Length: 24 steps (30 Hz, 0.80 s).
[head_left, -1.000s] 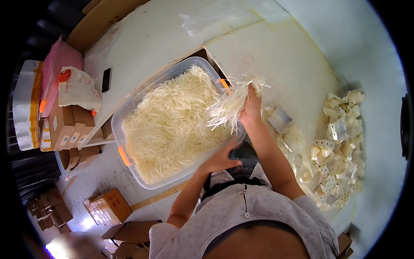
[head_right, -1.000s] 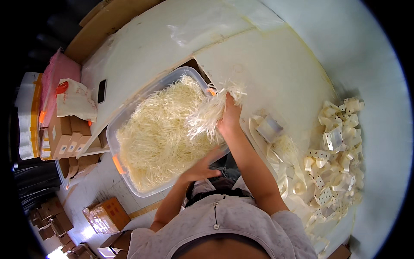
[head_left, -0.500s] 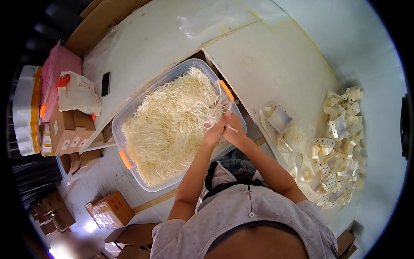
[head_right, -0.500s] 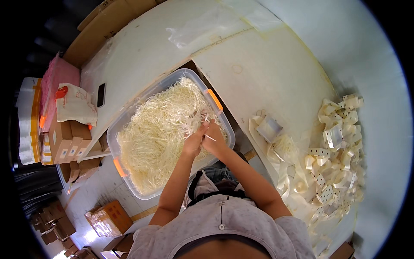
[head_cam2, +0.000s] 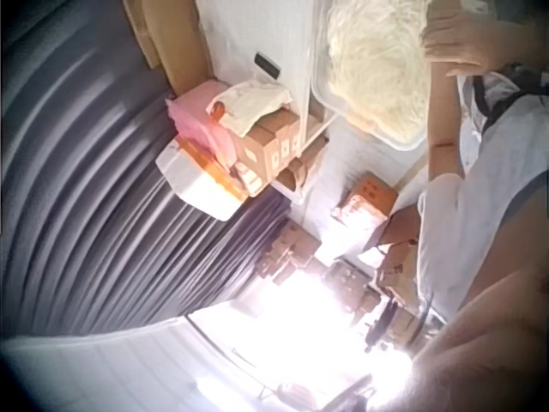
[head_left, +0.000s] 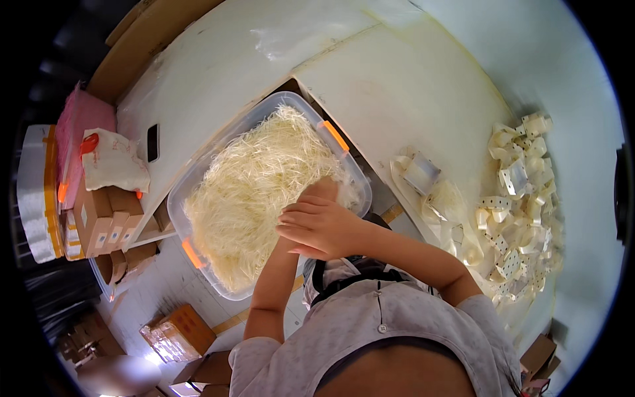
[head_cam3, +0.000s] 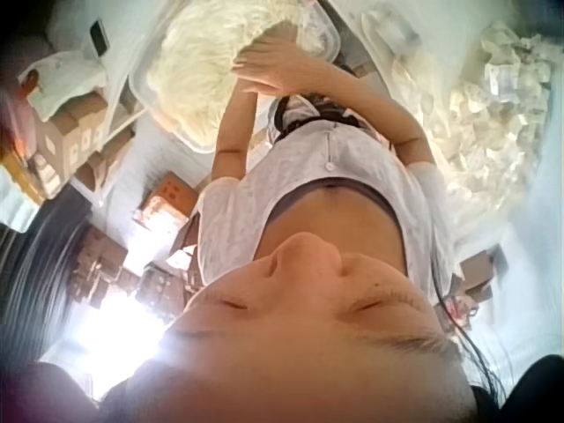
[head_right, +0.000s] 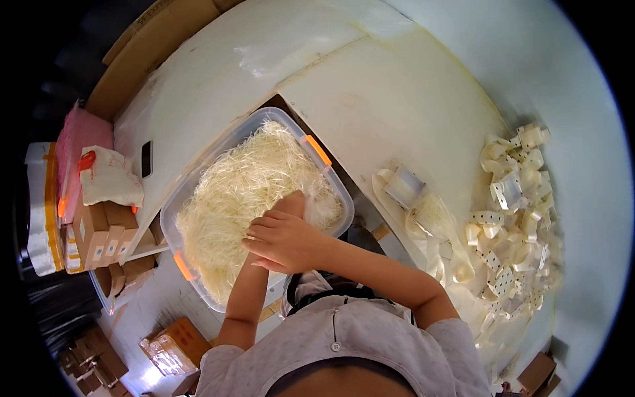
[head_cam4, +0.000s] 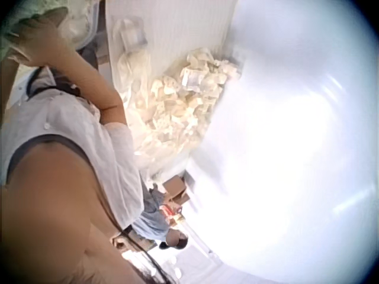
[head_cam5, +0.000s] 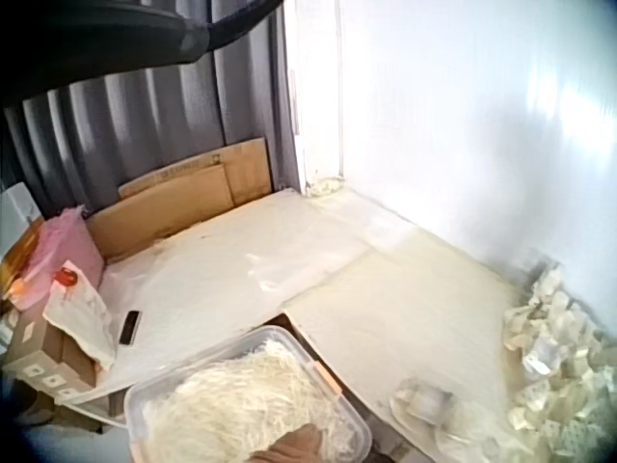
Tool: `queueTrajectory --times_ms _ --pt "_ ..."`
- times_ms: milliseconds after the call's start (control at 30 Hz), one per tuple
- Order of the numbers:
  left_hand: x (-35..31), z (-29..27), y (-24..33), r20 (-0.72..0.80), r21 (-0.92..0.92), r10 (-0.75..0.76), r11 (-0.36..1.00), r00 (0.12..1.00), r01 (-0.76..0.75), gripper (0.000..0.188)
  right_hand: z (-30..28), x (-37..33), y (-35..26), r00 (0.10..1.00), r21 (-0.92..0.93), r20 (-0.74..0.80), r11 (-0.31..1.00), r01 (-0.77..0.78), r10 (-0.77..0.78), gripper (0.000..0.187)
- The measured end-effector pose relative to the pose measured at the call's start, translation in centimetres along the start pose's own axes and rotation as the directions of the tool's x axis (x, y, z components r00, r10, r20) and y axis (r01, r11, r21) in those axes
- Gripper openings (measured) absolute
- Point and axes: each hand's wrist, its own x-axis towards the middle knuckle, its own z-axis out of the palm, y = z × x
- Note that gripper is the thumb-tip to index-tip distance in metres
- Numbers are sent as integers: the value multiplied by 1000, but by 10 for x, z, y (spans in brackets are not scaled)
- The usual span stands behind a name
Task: The person repeatedly picks small white boxes with polka-dotted ribbons from a table and inserts handfuls of shredded paper filler into each box. The person places the filled boxes back on the table. Another person works nearby at a separate table.
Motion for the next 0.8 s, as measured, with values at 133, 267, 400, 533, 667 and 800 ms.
queueTrajectory --times_ms 133,267,400,533,667,800 --pt "-7 -8 -1 131 18 177 983 976 -181 30 -18 3 32 744 -8 490 856 -518 455 32" --pt "7 -19 22 -5 -70 317 946 948 -317 31 11 -55 75 738 722 60 482 -497 672 36" --pt "20 3 44 -314 -136 291 928 904 -347 37 40 -73 56 394 957 162 -241 161 905 33" --pt "33 38 62 -478 -9 285 944 831 -329 38 21 -76 51 401 895 148 -295 334 904 35" --pt "52 60 84 -386 88 441 892 810 -443 46 -9 -95 51 117 950 -91 51 308 989 29" --pt "71 85 101 -85 -238 546 801 834 -549 66 -35 -138 58 -34 945 -226 228 235 973 28"
